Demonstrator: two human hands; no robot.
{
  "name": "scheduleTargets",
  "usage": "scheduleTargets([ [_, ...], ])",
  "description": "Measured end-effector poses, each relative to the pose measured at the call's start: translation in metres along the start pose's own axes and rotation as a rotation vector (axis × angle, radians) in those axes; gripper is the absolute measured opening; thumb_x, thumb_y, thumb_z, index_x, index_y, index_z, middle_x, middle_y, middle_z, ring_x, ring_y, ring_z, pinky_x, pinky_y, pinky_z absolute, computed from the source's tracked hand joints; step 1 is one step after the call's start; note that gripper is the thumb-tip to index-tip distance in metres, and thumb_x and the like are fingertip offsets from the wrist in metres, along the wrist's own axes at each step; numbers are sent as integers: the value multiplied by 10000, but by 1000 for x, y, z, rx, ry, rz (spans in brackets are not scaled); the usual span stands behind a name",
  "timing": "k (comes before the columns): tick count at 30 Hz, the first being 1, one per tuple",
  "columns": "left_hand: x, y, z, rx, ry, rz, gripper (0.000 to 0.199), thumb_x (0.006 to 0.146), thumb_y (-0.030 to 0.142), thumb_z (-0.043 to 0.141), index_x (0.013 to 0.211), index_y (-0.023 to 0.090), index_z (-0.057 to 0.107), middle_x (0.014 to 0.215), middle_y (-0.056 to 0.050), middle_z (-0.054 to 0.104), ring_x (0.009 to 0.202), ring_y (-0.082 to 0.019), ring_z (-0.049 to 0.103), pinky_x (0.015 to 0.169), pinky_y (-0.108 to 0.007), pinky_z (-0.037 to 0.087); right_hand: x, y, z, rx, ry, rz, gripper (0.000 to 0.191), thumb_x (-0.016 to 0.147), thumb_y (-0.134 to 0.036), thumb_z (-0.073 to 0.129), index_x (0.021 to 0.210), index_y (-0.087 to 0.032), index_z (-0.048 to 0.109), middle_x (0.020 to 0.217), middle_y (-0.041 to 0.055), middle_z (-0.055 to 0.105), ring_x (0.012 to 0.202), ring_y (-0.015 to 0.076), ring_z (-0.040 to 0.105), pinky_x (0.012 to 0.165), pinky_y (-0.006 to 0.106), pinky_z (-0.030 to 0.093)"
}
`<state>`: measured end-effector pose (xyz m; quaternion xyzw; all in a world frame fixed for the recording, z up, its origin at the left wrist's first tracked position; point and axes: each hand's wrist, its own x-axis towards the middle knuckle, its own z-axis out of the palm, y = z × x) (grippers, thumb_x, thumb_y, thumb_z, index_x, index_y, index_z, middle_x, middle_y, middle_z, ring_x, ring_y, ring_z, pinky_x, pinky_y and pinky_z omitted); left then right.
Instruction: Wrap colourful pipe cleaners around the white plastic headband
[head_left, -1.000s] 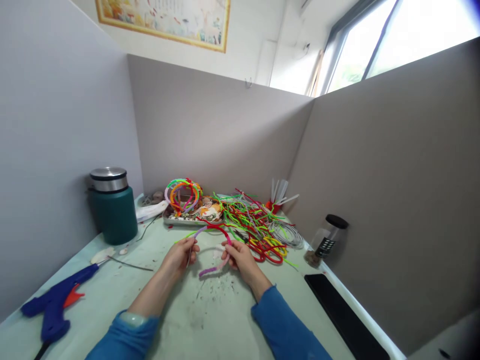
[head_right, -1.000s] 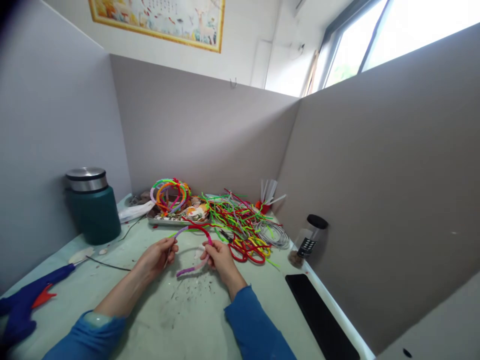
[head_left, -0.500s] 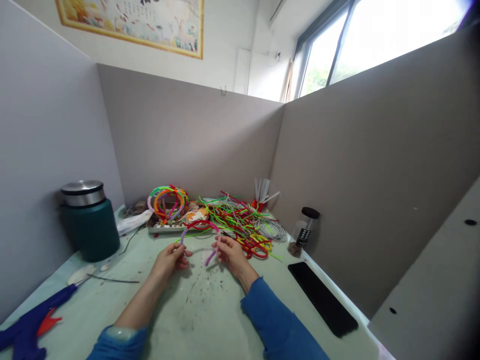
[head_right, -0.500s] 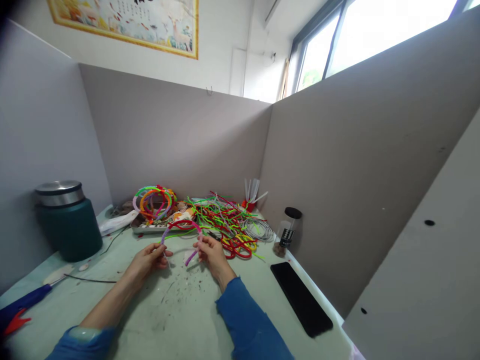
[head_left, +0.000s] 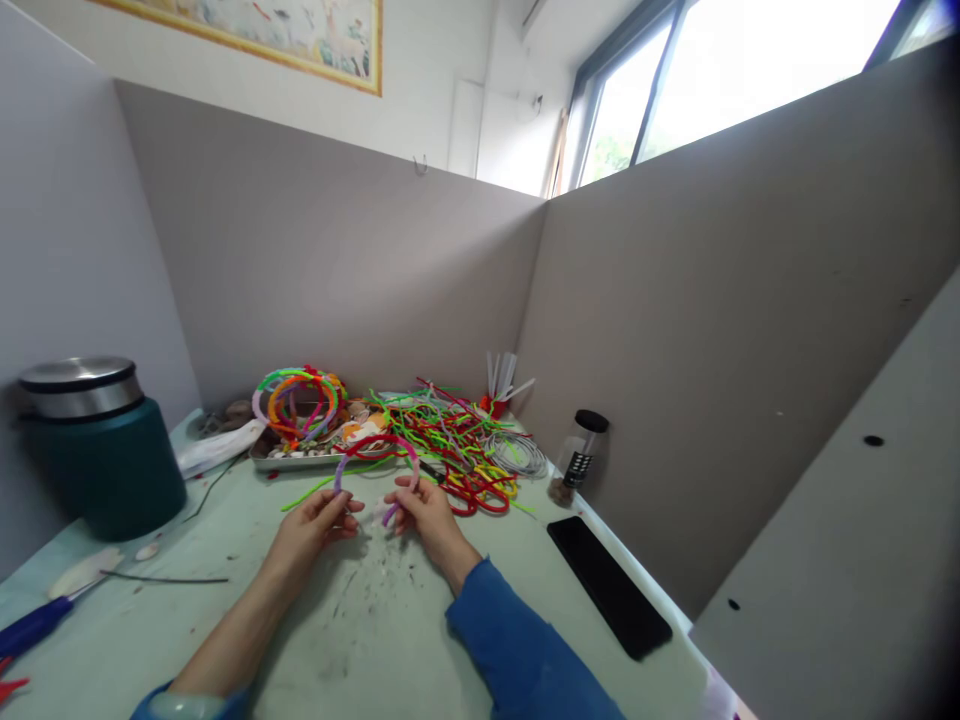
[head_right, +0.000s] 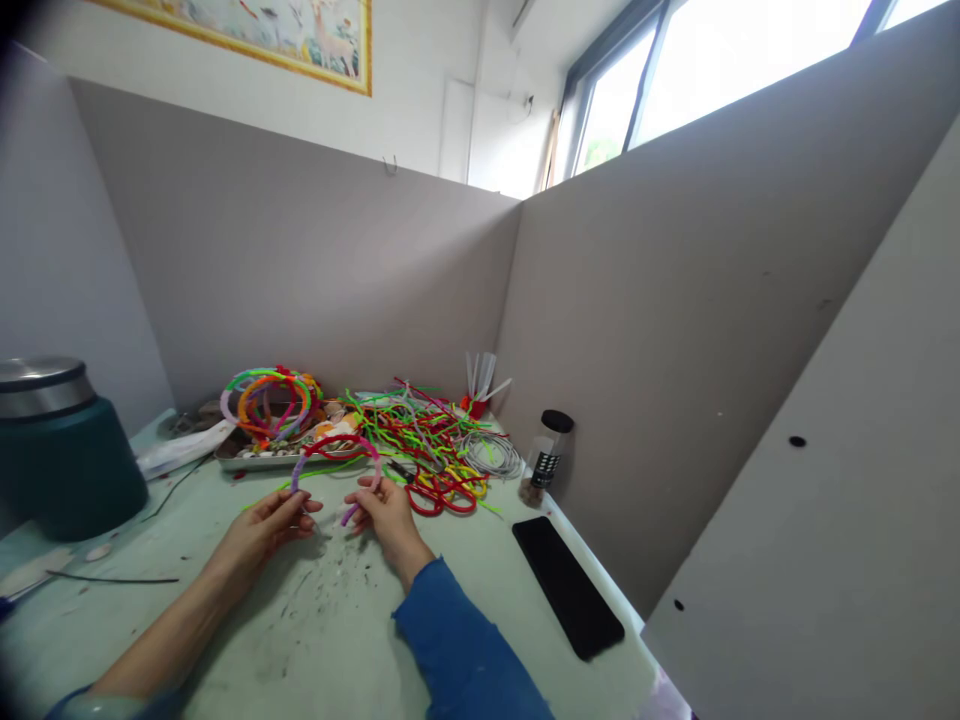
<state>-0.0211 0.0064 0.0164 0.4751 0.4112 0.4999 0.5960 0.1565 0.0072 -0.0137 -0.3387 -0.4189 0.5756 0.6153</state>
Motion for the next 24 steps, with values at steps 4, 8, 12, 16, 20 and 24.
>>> scheduleTargets([
  [4, 1, 4, 5, -25, 46, -12, 367, 597, 343, 733, 856, 133, 580, 835, -58, 666, 569, -98, 574, 583, -242, 516, 1, -1, 1, 22, 30, -12, 363, 643, -303, 662, 939, -134, 535, 794, 52, 638, 498, 87, 552, 394, 193, 472],
  [8, 13, 3, 11, -66, 61, -35, 416, 588, 367, 729, 894, 117, 596, 802, -49, 656, 528, -85, 540, 540, -237, 502, 3, -2, 1, -9, 98, -41, 315, 693, -303, 600, 942, -130, 513, 739, 38, 638, 458, 79, 534, 359, 173, 443],
  [12, 24, -6, 17, -112, 71, -14, 455, 590, 404, 713, 918, 110, 600, 693, -11, 624, 468, -73, 493, 464, -222, 465, 7, 0, -4, -92, 154, -98, 294, 743, -326, 548, 953, -124, 506, 686, 23, 633, 409, 69, 509, 326, 153, 403],
  [16, 26, -16, 17, -132, 80, -26, 453, 590, 413, 709, 903, 105, 595, 637, 1, 603, 449, -80, 488, 430, -219, 434, 12, 6, -12, -169, 202, -127, 313, 758, -373, 533, 958, -134, 513, 701, 19, 624, 392, 62, 499, 306, 145, 383],
  [20, 24, -19, 13, -163, 53, -39, 420, 606, 398, 703, 888, 106, 593, 625, 3, 597, 444, -87, 488, 428, -233, 429, 12, 10, -15, -222, 213, -128, 324, 762, -411, 526, 937, -138, 530, 699, 16, 615, 379, 57, 491, 286, 135, 351],
  [24, 21, -16, 13, -211, 15, -68, 396, 636, 375, 691, 905, 105, 586, 630, 5, 593, 453, -79, 479, 428, -223, 418, 11, 8, -13, -209, 214, -102, 348, 770, -423, 519, 962, -133, 519, 683, 16, 612, 375, 58, 488, 287, 137, 348],
])
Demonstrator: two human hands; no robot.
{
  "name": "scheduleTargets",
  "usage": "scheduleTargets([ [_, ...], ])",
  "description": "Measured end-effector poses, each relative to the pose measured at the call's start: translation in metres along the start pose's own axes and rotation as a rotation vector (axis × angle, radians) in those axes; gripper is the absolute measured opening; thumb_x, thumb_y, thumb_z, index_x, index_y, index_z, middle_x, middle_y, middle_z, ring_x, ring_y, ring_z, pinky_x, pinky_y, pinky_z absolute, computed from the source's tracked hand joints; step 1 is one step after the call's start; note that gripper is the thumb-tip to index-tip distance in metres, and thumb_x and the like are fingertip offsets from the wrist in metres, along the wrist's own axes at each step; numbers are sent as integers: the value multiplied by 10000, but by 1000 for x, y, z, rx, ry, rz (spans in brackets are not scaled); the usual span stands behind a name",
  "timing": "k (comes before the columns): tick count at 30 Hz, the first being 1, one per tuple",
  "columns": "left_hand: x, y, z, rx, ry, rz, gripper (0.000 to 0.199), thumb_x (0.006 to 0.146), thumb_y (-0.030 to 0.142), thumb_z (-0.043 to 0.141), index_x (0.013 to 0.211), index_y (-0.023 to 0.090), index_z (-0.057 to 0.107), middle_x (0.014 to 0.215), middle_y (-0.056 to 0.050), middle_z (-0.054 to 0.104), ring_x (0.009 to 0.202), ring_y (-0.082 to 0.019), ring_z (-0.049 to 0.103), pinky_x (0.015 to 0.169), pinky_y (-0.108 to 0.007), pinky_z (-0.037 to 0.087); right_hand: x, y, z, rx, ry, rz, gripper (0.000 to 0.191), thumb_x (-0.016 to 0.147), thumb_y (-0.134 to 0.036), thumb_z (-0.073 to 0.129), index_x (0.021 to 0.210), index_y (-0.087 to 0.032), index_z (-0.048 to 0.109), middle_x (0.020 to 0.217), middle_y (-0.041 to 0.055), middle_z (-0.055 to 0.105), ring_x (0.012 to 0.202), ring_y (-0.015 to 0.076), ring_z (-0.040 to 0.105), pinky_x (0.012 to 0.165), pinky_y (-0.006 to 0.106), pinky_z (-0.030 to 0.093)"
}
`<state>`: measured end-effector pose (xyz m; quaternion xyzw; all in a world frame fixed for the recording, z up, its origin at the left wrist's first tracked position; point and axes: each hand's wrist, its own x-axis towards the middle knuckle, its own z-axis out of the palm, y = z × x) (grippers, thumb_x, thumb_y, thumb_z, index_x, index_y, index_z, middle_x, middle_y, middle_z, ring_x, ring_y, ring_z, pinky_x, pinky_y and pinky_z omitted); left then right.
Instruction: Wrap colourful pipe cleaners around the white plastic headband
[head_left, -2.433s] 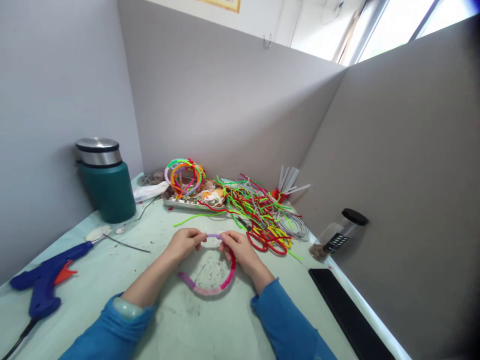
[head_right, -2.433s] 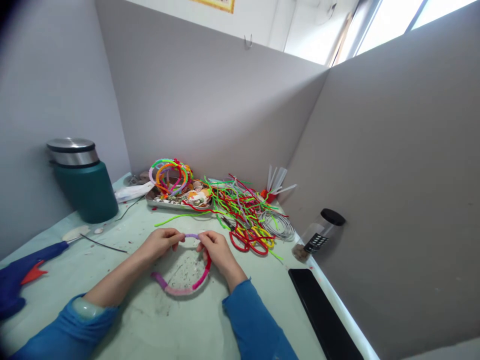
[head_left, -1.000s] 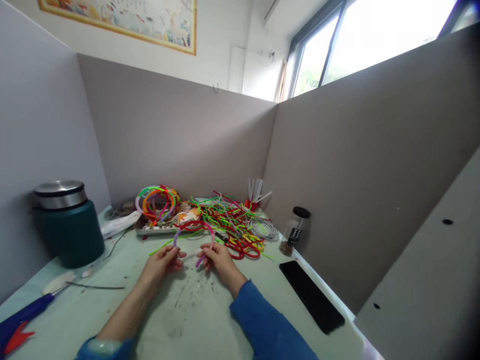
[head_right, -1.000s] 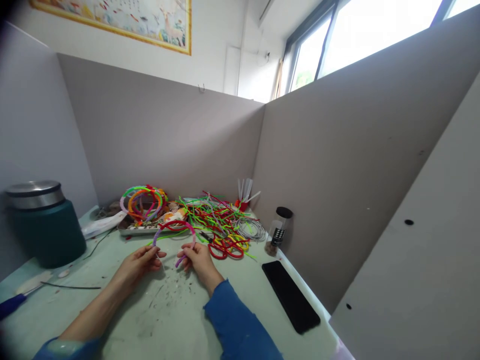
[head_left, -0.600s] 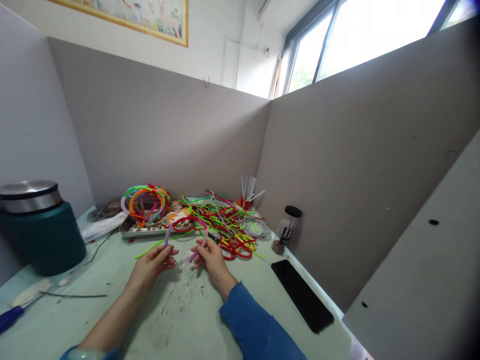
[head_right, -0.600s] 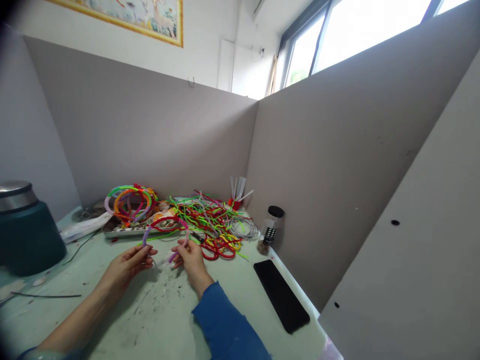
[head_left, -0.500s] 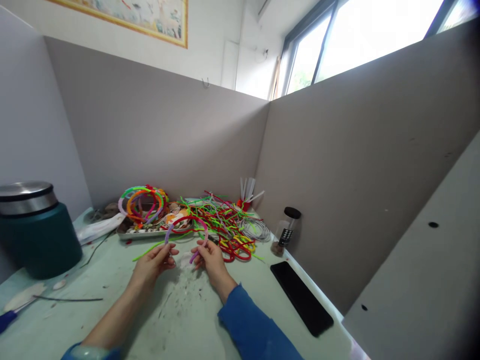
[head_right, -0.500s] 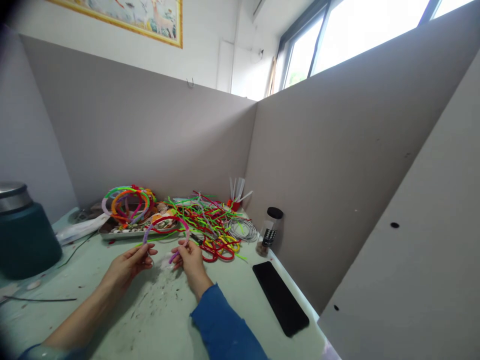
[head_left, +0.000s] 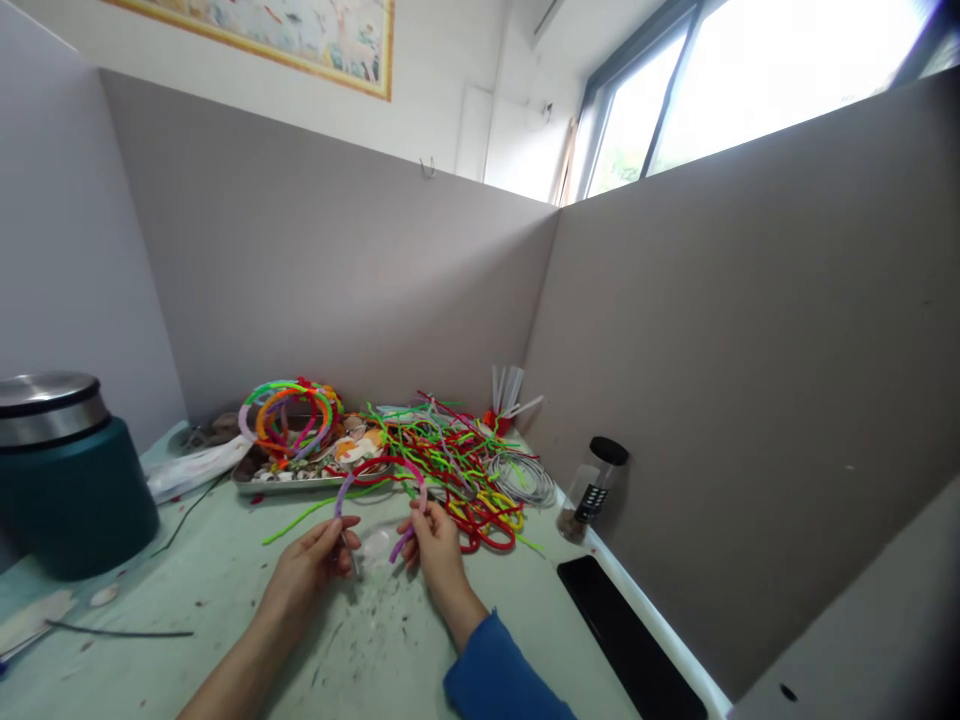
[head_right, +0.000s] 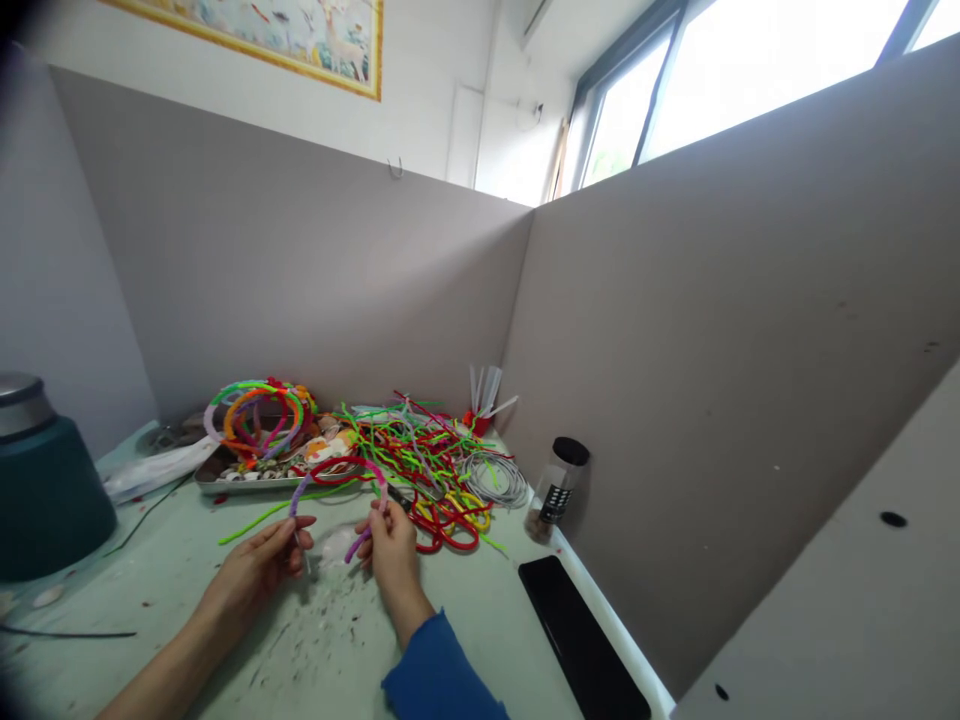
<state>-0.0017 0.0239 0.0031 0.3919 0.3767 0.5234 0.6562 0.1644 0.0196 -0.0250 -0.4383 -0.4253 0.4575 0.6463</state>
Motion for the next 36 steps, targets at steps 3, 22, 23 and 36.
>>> scheduleTargets([
  [3, -1, 2, 2, -3, 8, -17, 406, 636, 363, 694, 924, 105, 571, 648, 1, 599, 453, -73, 469, 429, -220, 418, 1, -1, 0, 22, 11, 25, 348, 768, -413, 525, 966, -127, 507, 662, 10, 601, 356, 52, 468, 283, 137, 342],
  [22, 6, -11, -5, 450, 91, -10, 582, 666, 579, 519, 975, 88, 560, 456, 21, 540, 300, -86, 373, 334, -214, 275, 0, -7, -1, -43, 36, 5, 324, 785, -459, 513, 798, -136, 520, 633, 2, 583, 322, 30, 436, 282, 127, 272],
  [23, 6, -11, -6, 495, 90, -15, 590, 676, 587, 495, 974, 82, 566, 413, 33, 510, 287, -85, 351, 327, -209, 249, -1, -8, -1, -46, 33, -2, 321, 788, -456, 512, 797, -135, 520, 628, 0, 581, 319, 29, 432, 283, 127, 268],
  [36, 1, -6, 1, 511, 84, 13, 467, 653, 492, 539, 915, 107, 577, 714, -56, 665, 299, -69, 389, 292, -208, 265, -2, -8, -3, -52, 40, -37, 345, 774, -477, 522, 789, -133, 539, 604, 2, 587, 307, 28, 421, 293, 134, 283],
])
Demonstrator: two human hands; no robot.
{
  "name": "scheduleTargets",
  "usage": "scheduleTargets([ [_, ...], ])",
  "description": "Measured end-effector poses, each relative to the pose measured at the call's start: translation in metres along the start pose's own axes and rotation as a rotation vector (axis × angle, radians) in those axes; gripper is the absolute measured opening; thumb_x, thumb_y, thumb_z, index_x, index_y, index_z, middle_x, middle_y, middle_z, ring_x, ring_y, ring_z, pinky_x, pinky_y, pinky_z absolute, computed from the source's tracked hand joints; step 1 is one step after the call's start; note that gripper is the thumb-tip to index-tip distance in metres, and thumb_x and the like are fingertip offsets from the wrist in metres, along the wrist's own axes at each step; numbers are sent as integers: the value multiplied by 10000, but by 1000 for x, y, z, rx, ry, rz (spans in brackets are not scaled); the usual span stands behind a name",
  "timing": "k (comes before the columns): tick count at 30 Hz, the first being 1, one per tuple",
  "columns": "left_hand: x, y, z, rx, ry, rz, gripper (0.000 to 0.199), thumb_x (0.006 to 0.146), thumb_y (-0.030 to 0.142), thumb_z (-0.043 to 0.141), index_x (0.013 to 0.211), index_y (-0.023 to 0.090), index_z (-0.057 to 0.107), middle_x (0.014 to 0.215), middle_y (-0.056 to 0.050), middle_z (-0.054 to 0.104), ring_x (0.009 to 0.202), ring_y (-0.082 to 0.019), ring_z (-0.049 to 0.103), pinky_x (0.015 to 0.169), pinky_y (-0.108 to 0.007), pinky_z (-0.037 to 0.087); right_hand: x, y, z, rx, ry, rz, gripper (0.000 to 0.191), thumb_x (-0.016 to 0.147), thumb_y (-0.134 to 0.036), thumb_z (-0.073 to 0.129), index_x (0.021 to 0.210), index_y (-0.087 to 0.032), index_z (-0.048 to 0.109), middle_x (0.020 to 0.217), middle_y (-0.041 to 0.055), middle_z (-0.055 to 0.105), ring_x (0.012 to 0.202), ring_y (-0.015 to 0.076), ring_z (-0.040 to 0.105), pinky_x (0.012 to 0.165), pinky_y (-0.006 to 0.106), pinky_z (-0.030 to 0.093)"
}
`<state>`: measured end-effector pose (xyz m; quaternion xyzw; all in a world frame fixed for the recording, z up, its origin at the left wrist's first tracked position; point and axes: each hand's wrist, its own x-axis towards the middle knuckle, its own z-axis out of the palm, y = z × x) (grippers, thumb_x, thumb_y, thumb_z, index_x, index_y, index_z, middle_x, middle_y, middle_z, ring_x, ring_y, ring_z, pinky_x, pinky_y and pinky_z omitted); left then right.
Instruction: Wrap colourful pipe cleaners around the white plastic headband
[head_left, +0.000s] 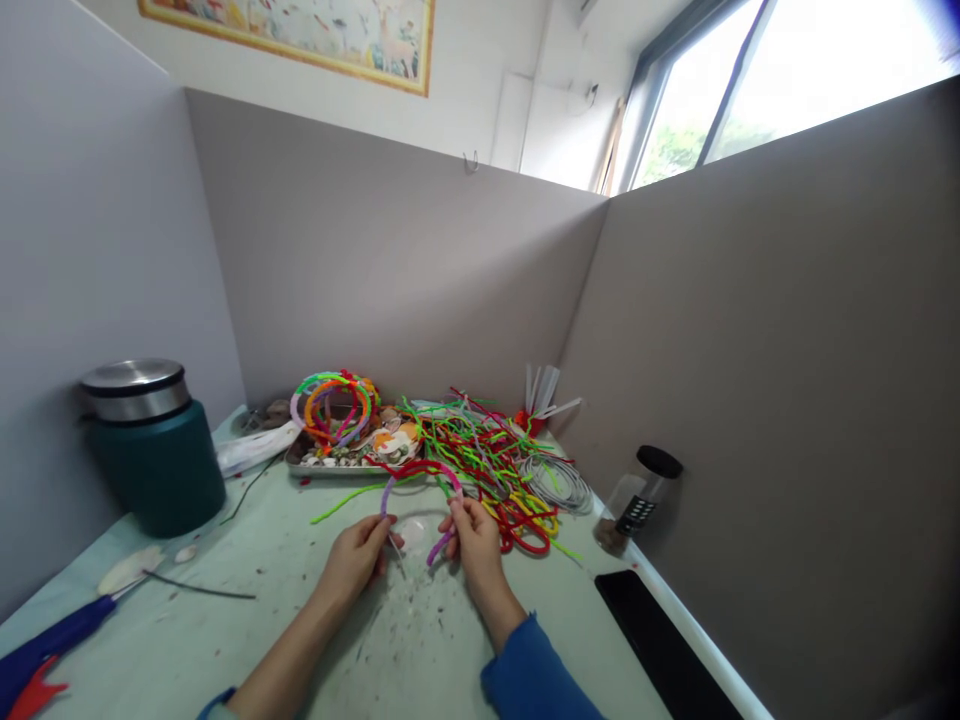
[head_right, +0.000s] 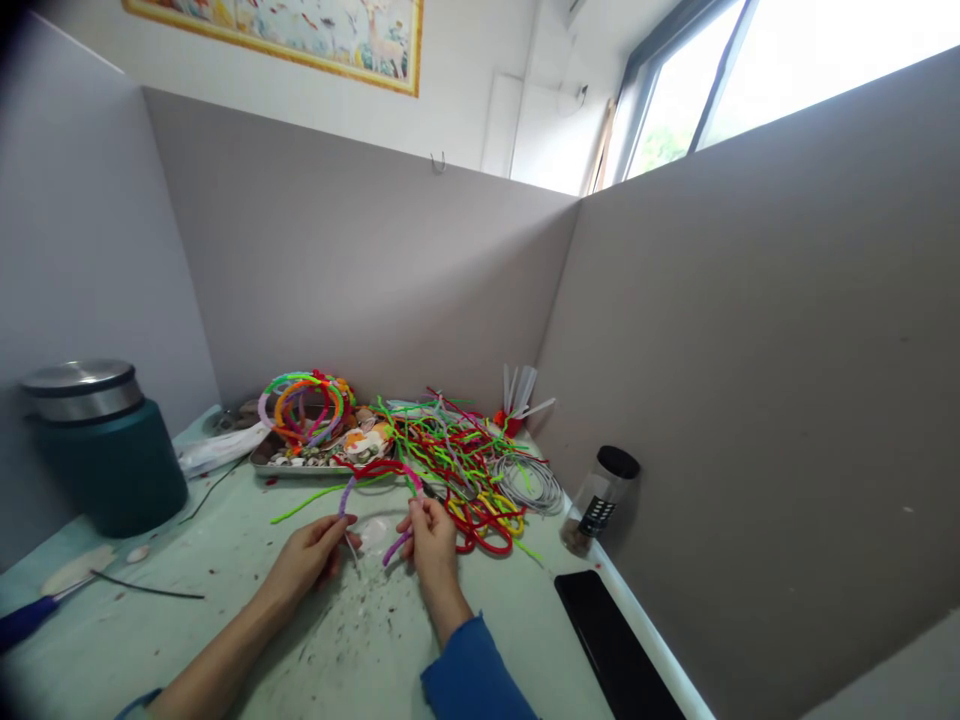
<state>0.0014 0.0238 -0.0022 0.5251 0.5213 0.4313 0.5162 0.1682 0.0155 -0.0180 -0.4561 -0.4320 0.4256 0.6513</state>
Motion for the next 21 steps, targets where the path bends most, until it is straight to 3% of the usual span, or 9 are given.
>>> scheduleTargets([
  [10, 6, -11, -4, -10, -7, -3, 473, 687, 480, 508, 952, 91, 558, 664, -59, 659, 266, -65, 359, 283, -210, 258, 0, 9, 0, -48, -55, -21, 350, 799, -472, 487, 864, -133, 545, 621, 2, 579, 319, 35, 434, 292, 131, 276],
  [21, 7, -14, -1, -64, -35, -17, 415, 669, 445, 525, 904, 104, 549, 620, -52, 649, 283, -96, 439, 303, -222, 313, -3, 6, 2, -78, -54, -33, 320, 806, -449, 481, 861, -139, 537, 614, -2, 590, 319, 37, 435, 293, 132, 280],
])
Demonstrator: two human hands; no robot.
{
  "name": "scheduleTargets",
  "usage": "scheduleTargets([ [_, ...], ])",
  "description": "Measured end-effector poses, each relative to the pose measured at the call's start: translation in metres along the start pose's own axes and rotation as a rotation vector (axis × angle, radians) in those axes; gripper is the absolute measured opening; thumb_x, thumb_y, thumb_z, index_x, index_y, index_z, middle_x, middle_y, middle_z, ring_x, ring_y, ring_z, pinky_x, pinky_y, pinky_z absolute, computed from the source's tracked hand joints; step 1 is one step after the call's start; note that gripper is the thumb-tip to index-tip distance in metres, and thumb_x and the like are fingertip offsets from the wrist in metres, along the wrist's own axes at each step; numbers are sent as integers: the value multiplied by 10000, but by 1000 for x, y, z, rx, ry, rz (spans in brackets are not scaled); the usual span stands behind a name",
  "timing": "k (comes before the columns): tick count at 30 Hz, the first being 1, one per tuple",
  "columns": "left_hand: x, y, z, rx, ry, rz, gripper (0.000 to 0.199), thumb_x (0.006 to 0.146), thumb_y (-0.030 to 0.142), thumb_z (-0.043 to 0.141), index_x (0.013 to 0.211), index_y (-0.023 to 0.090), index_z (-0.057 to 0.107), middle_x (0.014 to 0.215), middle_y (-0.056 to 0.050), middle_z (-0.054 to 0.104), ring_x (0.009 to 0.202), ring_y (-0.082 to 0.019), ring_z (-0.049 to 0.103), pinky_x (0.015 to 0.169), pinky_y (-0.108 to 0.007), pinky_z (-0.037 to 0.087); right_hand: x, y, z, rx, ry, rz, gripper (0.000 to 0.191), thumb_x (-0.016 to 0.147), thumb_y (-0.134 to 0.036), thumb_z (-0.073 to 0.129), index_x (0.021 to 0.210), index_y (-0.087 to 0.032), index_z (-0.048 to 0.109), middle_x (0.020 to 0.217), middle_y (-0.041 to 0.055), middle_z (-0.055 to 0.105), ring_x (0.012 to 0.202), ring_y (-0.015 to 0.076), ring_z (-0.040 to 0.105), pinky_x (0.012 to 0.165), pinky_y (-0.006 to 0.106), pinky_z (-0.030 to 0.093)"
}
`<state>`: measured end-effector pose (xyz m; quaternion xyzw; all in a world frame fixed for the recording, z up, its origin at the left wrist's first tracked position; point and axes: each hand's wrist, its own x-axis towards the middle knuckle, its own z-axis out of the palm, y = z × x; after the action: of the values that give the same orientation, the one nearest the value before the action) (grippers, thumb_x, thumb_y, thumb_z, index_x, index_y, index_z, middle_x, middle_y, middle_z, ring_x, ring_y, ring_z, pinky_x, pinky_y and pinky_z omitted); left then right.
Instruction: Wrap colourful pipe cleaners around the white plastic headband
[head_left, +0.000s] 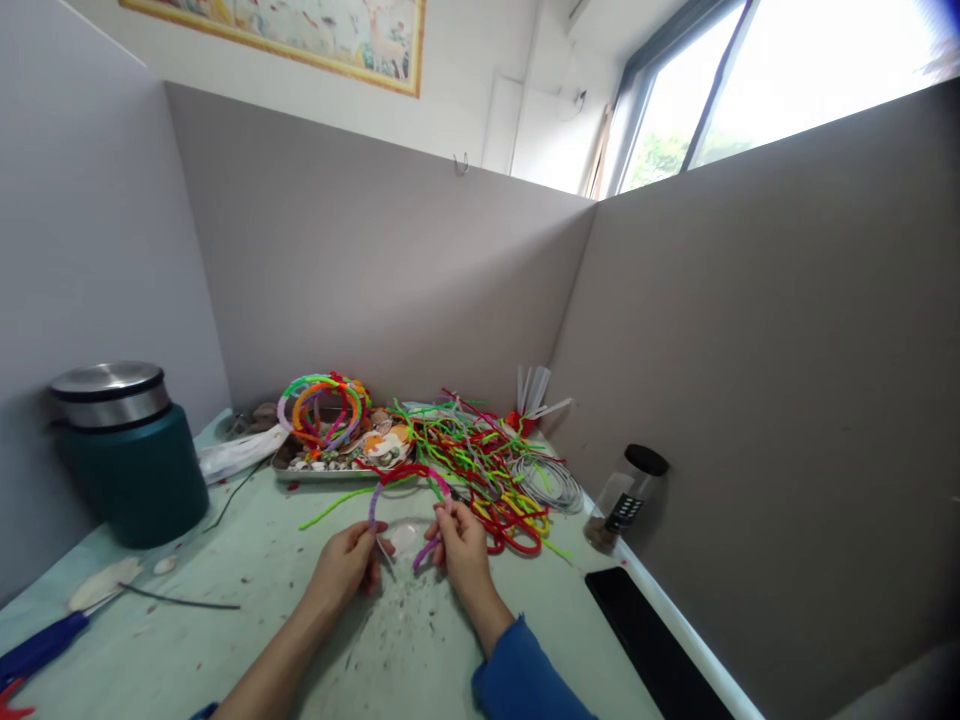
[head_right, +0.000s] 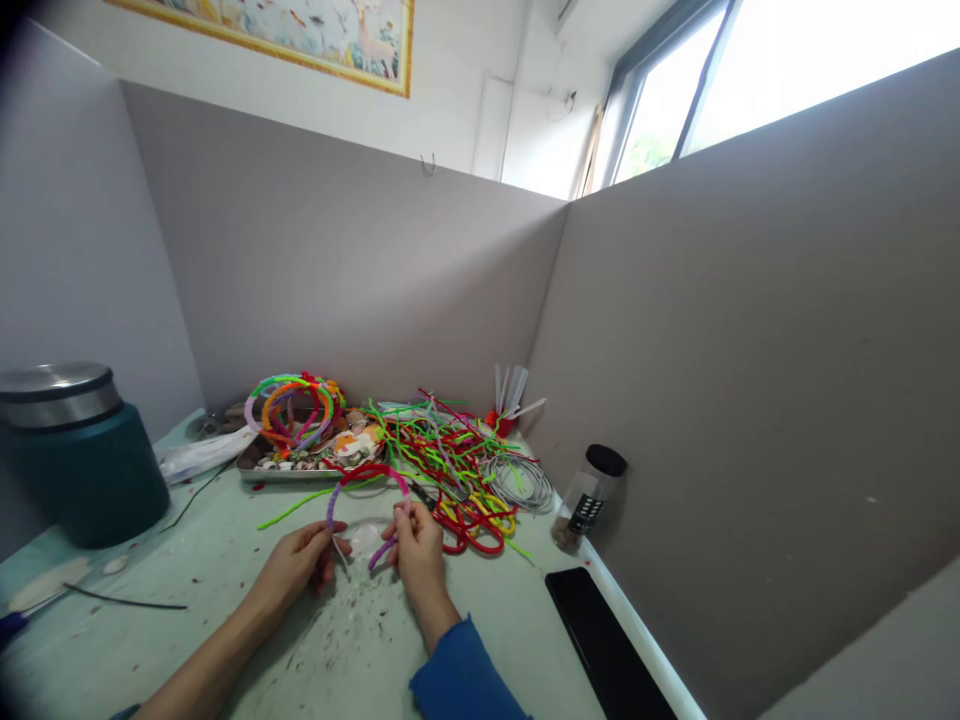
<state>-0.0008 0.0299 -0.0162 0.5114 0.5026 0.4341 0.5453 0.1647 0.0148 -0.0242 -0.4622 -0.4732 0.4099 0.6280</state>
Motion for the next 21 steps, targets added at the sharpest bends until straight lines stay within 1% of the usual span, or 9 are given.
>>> scheduleTargets([
  [8, -6, 8, 1, -8, -22, -3, 405, 654, 420, 539, 878, 84, 575, 524, -42, 622, 275, -105, 442, 310, -221, 319, 1, 1, -1, -12, 12, 0, 322, 810, -453, 473, 864, -142, 534, 618, 2, 591, 317, 41, 435, 293, 135, 282],
  [13, -7, 11, 3, -58, -17, -8, 364, 677, 370, 551, 905, 86, 556, 622, -66, 651, 313, -108, 479, 316, -228, 365, 2, 3, -3, -6, 13, -3, 332, 806, -465, 477, 847, -140, 536, 623, 5, 590, 323, 39, 436, 298, 136, 286],
  [17, -6, 10, 4, -147, -28, -31, 322, 724, 322, 543, 940, 83, 541, 638, -72, 645, 338, -110, 501, 342, -240, 403, 2, 2, -2, -3, 25, 1, 341, 800, -478, 476, 815, -141, 531, 604, 0, 582, 321, 42, 433, 291, 136, 279],
  [21, -7, 11, 4, -217, -42, -50, 291, 741, 281, 547, 954, 84, 538, 680, -85, 644, 402, -125, 549, 380, -251, 435, 2, 0, -2, -5, 36, 11, 345, 787, -484, 487, 794, -140, 524, 617, 4, 590, 320, 42, 431, 285, 139, 274],
])
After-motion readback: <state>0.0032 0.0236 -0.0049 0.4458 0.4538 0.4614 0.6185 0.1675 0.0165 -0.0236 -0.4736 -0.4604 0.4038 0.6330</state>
